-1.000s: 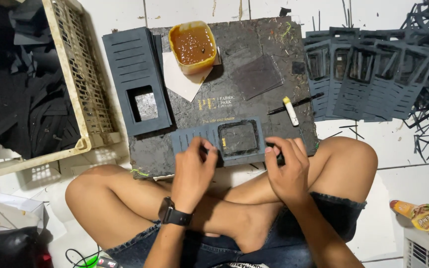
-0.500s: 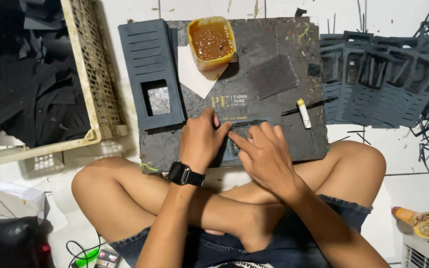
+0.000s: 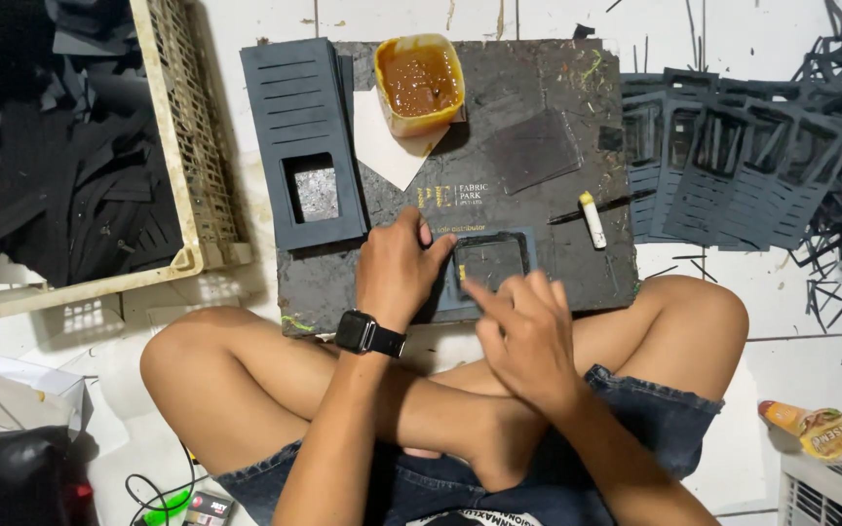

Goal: Applying glue to the edges of small rectangular components using a stick

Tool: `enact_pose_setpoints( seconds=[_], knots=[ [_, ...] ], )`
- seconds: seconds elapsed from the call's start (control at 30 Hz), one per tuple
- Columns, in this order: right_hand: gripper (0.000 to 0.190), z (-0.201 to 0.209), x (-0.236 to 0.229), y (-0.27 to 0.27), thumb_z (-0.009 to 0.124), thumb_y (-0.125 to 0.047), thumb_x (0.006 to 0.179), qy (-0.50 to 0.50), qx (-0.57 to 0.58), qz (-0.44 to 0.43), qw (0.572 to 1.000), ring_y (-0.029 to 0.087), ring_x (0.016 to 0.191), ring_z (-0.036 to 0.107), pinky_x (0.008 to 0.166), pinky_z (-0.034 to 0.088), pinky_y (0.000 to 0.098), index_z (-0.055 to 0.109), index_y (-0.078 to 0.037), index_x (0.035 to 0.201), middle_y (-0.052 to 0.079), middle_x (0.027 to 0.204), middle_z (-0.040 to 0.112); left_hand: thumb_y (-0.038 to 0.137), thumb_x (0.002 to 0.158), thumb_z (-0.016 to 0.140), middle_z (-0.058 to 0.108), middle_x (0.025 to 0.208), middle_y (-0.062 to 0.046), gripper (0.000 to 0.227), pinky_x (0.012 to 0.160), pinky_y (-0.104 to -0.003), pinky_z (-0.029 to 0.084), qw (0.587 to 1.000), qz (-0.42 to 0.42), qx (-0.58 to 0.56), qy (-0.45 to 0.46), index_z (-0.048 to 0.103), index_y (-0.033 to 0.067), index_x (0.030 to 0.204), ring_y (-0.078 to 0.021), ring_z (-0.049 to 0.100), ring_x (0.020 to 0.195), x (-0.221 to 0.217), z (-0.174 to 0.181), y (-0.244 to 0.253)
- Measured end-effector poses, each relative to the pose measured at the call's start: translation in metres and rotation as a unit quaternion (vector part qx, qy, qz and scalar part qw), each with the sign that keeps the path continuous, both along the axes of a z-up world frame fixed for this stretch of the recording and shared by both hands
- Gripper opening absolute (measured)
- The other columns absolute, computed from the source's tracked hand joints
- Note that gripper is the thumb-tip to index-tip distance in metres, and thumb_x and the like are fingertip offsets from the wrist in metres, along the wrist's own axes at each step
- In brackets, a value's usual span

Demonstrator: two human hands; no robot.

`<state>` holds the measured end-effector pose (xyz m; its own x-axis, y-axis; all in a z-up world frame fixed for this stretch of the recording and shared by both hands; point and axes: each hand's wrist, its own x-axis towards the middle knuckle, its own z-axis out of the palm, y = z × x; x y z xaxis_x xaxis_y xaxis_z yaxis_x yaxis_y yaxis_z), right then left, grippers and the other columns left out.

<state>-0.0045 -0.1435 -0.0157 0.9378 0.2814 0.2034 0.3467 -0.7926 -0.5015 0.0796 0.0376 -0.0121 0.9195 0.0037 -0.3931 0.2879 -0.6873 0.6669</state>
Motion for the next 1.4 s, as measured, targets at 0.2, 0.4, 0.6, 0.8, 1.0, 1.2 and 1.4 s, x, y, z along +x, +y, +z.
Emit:
enact_pose_setpoints(
  seconds=[0.2, 0.4, 0.6, 0.8, 1.0, 1.2, 1.4],
  knots=[
    [0.038, 0.002, 0.034, 0.015, 0.062, -0.01, 0.083, -0.086, -0.081, -0.012, 0.993, 0.027, 0.077, 0.049, 0.071, 0.038, 0.0416, 0.079, -0.019, 0.115, 0.004, 0.076, 0.051, 0.041, 0.085, 0.08, 0.07, 0.076, -0.025, 0.037, 0.069, -0.053, 0.059, 1.0, 0.008, 0.009, 0.022, 0.059, 0.0102, 0.084, -0.0519, 0.072, 0.086, 0.001, -0.002, -0.003],
    [0.036, 0.005, 0.029, 0.003, 0.061, -0.01, 0.084, -0.095, -0.141, -0.072, 0.983, 0.025, 0.074, 0.049, 0.067, 0.036, 0.0414, 0.079, -0.021, 0.114, 0.003, 0.074, 0.049, 0.042, 0.083, 0.079, 0.07, 0.075, -0.024, 0.037, 0.071, -0.053, 0.058, 0.999, 0.02, 0.012, 0.045, 0.059, 0.0111, 0.082, -0.0505, 0.073, 0.086, 0.003, 0.003, -0.002],
    [0.037, -0.002, 0.025, -0.027, 0.062, -0.014, 0.086, -0.081, -0.179, -0.101, 0.975, 0.026, 0.078, 0.049, 0.069, 0.035, 0.041, 0.078, -0.027, 0.117, 0.001, 0.076, 0.047, 0.042, 0.083, 0.079, 0.07, 0.074, -0.023, 0.037, 0.071, -0.051, 0.058, 0.998, 0.03, 0.014, 0.048, 0.06, 0.0105, 0.082, -0.0495, 0.073, 0.086, 0.004, 0.007, -0.004],
    [0.037, -0.004, 0.027, -0.04, 0.062, -0.012, 0.084, -0.1, -0.155, -0.115, 0.976, 0.025, 0.075, 0.048, 0.069, 0.035, 0.04, 0.08, -0.028, 0.112, 0.0, 0.072, 0.044, 0.04, 0.084, 0.08, 0.071, 0.074, -0.024, 0.035, 0.071, -0.052, 0.057, 0.998, 0.034, 0.031, 0.042, 0.061, 0.0109, 0.082, -0.0494, 0.073, 0.085, 0.001, 0.016, -0.008],
    [0.046, -0.006, 0.027, -0.057, 0.057, -0.002, 0.085, -0.104, -0.065, -0.122, 0.985, 0.025, 0.077, 0.049, 0.073, 0.036, 0.0369, 0.079, -0.017, 0.122, 0.002, 0.074, 0.051, 0.044, 0.093, 0.069, 0.075, 0.085, -0.022, 0.028, 0.081, -0.055, 0.056, 0.996, -0.021, 0.071, 0.054, 0.065, 0.016, 0.092, -0.0493, 0.072, 0.094, -0.001, 0.016, -0.006],
    [0.041, -0.01, 0.03, -0.071, 0.061, -0.008, 0.085, -0.082, -0.009, -0.048, 0.995, 0.025, 0.081, 0.054, 0.076, 0.042, 0.0382, 0.079, -0.023, 0.117, 0.002, 0.075, 0.052, 0.052, 0.093, 0.068, 0.075, 0.088, -0.024, 0.039, 0.079, -0.057, 0.056, 0.986, -0.091, 0.141, 0.023, 0.068, 0.0135, 0.096, -0.05, 0.074, 0.092, 0.007, 0.033, -0.027],
    [0.037, -0.019, 0.041, -0.074, 0.059, -0.008, 0.083, -0.091, -0.023, -0.003, 0.996, 0.025, 0.078, 0.051, 0.075, 0.041, 0.0387, 0.079, -0.024, 0.111, 0.001, 0.076, 0.048, 0.044, 0.089, 0.075, 0.075, 0.083, -0.017, 0.034, 0.072, -0.056, 0.059, 0.959, -0.213, 0.17, -0.072, 0.068, 0.0112, 0.097, -0.046, 0.076, 0.086, 0.03, 0.006, -0.071]
  ],
)
